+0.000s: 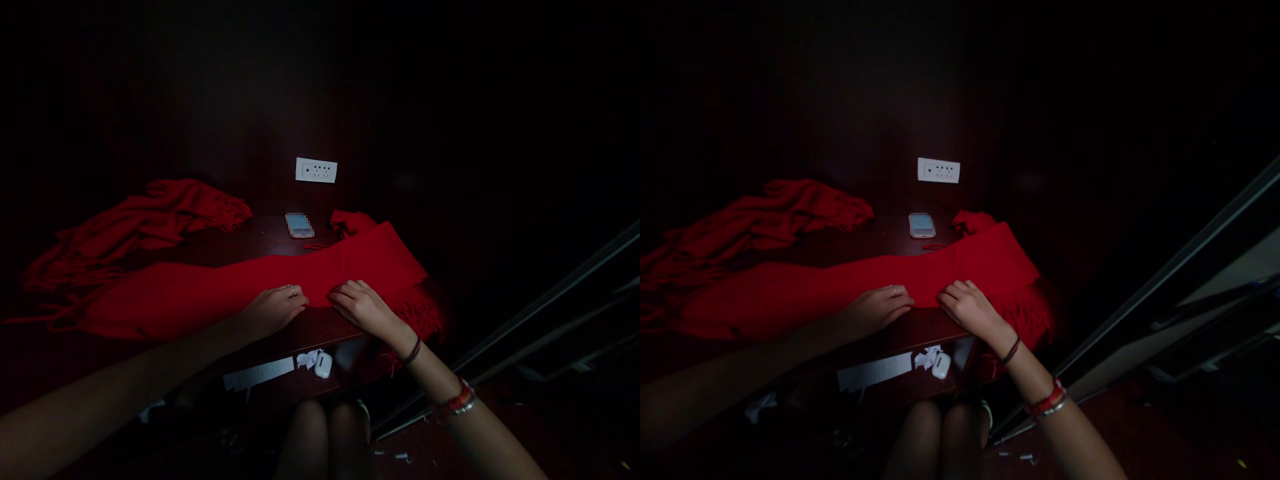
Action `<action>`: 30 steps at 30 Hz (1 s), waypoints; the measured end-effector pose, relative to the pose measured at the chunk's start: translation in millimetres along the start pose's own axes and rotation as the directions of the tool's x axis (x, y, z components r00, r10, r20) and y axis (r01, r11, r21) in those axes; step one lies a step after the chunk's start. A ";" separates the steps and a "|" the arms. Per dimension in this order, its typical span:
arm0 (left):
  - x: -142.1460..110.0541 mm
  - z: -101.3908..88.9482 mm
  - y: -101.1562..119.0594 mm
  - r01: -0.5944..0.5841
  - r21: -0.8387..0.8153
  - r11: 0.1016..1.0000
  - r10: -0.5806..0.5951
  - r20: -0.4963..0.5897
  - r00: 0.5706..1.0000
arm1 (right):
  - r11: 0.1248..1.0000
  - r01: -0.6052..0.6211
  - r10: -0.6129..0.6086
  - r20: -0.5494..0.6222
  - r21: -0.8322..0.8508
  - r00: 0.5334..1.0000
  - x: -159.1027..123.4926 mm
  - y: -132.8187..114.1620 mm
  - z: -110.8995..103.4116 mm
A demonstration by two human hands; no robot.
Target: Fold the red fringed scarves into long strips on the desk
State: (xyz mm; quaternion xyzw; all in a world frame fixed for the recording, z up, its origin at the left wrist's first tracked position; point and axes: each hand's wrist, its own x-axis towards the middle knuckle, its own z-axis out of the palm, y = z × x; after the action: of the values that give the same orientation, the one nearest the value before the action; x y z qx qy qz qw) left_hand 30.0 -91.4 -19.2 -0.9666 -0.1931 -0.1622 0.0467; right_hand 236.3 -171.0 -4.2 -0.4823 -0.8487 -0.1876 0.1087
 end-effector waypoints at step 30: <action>-8.7 -11.4 -11.7 -0.008 -0.141 0.990 0.022 0.096 0.995 | 0.954 -0.029 0.053 -0.072 0.299 0.996 16.7 -12.6 25.2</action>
State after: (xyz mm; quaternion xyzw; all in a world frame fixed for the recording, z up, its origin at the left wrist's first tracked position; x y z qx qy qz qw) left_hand 14.4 -85.5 -11.0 -0.9756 -0.1760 -0.1277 -0.0300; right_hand 216.9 -153.2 -23.6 -0.4700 -0.8522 -0.0746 0.2176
